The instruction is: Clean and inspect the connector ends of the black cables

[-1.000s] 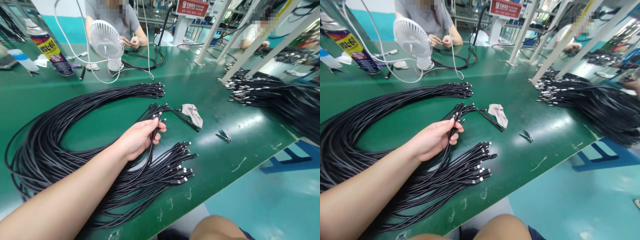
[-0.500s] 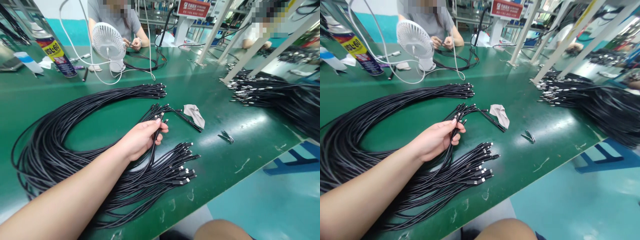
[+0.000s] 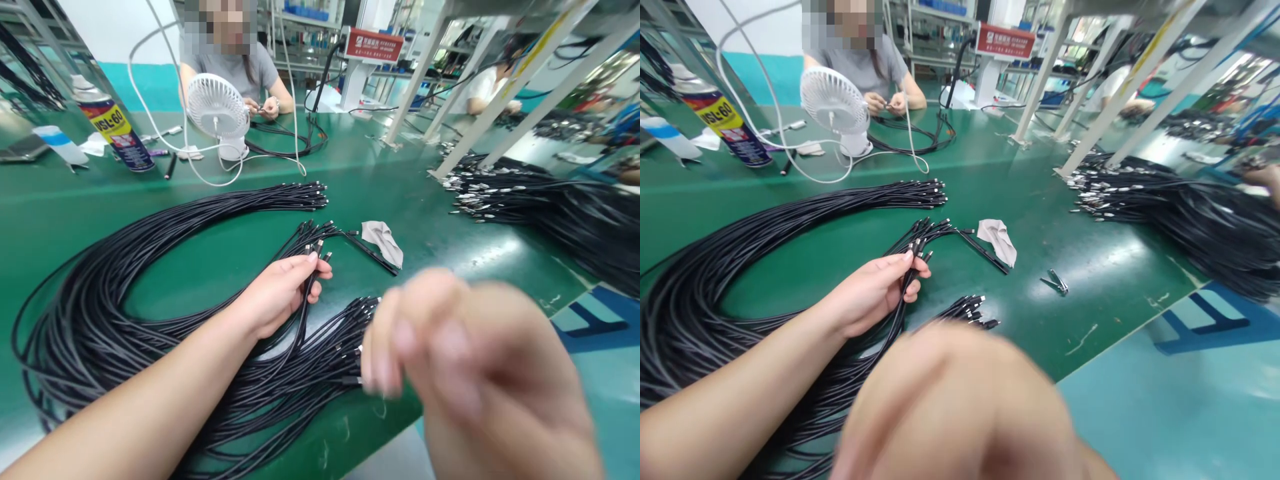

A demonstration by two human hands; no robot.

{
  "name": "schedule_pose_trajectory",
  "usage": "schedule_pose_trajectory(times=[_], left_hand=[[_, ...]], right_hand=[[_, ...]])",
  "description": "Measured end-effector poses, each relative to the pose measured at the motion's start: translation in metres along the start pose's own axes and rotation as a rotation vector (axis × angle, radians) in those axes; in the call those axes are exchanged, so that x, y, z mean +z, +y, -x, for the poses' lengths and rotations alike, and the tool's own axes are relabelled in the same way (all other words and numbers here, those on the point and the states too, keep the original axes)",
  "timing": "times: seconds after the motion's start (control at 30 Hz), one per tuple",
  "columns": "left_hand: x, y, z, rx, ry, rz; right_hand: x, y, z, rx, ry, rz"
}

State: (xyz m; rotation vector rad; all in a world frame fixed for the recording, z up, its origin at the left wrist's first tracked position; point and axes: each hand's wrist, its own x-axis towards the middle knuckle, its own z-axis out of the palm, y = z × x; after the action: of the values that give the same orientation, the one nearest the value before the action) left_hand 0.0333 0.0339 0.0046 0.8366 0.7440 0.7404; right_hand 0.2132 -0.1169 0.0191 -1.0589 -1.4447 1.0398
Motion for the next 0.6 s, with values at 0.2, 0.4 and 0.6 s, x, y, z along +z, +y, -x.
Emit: schedule_pose_trajectory(times=[0.2,0.4,0.6], left_hand=[[0.001,0.002,0.001,0.020,0.028,-0.042],[0.000,0.002,0.003,-0.001,0.039,-0.116],[0.002,0.003,0.005,0.023,0.062,-0.134]], right_hand=[[-0.087,0.048,-0.138,0.233,0.211,0.756],[-0.107,0.091,-0.166,0.324,0.260,0.607],[-0.077,0.069,-0.180,0.196,0.167,0.081]])
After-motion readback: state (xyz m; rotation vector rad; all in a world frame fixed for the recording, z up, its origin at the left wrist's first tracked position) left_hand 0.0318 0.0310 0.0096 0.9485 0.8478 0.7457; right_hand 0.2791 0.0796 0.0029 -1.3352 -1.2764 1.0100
